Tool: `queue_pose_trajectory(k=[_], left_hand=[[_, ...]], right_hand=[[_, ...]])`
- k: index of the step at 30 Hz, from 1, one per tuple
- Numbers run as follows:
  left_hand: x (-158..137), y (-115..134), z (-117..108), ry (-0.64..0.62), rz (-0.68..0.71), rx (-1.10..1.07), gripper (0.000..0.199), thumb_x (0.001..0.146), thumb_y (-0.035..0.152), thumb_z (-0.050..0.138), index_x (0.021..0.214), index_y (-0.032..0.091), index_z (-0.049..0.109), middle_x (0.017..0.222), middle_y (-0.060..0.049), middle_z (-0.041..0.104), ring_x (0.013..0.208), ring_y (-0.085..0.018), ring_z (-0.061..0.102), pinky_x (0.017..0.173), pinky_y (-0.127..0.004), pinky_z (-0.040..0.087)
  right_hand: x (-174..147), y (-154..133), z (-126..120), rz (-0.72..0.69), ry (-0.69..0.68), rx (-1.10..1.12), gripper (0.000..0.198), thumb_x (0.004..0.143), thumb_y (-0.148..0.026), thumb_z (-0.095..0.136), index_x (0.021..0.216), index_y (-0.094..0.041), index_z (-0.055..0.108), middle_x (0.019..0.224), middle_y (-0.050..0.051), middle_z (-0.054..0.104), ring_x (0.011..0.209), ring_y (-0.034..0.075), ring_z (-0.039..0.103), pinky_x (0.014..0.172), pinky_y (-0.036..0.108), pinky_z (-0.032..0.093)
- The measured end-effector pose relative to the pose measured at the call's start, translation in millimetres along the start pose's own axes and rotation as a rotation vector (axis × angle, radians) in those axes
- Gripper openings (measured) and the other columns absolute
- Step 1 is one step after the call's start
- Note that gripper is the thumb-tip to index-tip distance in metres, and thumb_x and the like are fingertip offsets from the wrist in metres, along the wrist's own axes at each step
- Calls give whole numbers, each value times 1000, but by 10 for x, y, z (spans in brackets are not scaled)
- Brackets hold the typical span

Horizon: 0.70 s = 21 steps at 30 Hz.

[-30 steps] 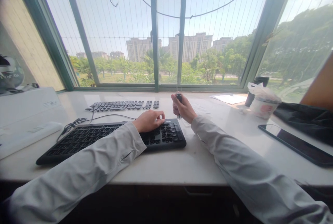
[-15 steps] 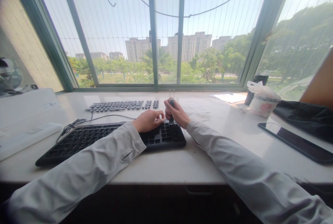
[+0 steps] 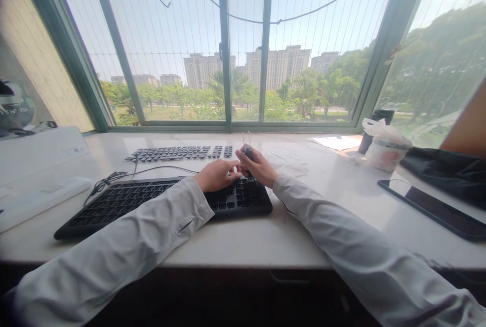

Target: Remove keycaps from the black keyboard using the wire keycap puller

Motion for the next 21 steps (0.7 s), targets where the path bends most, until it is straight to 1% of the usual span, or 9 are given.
queue_pose_trajectory(k=[2,4,8,11,13,15,21], left_hand=[[-3,9,-8,-1,1,0,21,85,32,51,99,25,64,86,-2,71,81,-19,65,74,-28,46],[-5,9,-9,-1,-3,-4,20,85,33,51,97,24,64,85,-2,70,81,-19,65,74,-28,46],[-4,-5,-1,0,-14,-8,18,85,35,52,94,24,63,84,-2,70,79,-18,65,73,-28,46],[-2,-9,2,2,-15,-10,18,85,36,52,94,25,63,84,-1,70,79,-18,64,72,-28,46],[-1,-9,4,2,-16,-11,19,85,35,51,95,25,63,83,-1,70,79,-19,64,73,-28,46],[-1,-10,7,-1,-15,-12,19,85,35,51,95,24,63,83,-1,70,80,-19,65,73,-28,45],[0,-14,4,4,-7,-7,18,84,33,51,94,25,62,84,-2,70,79,-19,64,71,-28,45]], right_hand=[[1,-5,5,0,-15,-28,37,86,-55,55,80,-22,40,54,-9,39,44,8,41,46,23,37],[7,23,-16,25,20,1,38,85,-56,56,78,-23,38,53,-10,38,42,8,41,44,23,36],[20,120,-70,96,108,152,42,82,-57,60,75,-23,35,50,-10,35,40,7,35,42,22,32],[21,165,-81,142,126,250,43,81,-56,61,73,-22,36,49,-10,33,41,6,31,42,21,30],[20,175,-80,164,130,268,44,81,-56,61,71,-22,36,49,-10,31,41,6,29,41,21,29],[21,169,-75,165,126,228,44,81,-56,61,70,-22,35,50,-10,31,41,6,29,41,21,28],[26,115,-34,89,96,8,42,82,-56,59,73,-22,37,50,-10,34,41,6,32,42,22,30]])
Point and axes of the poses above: each hand's wrist, its own x-axis towards the middle knuckle, its own z-axis out of the palm, y = z × x, the point moved 4 cm from there along x, towards the middle knuckle
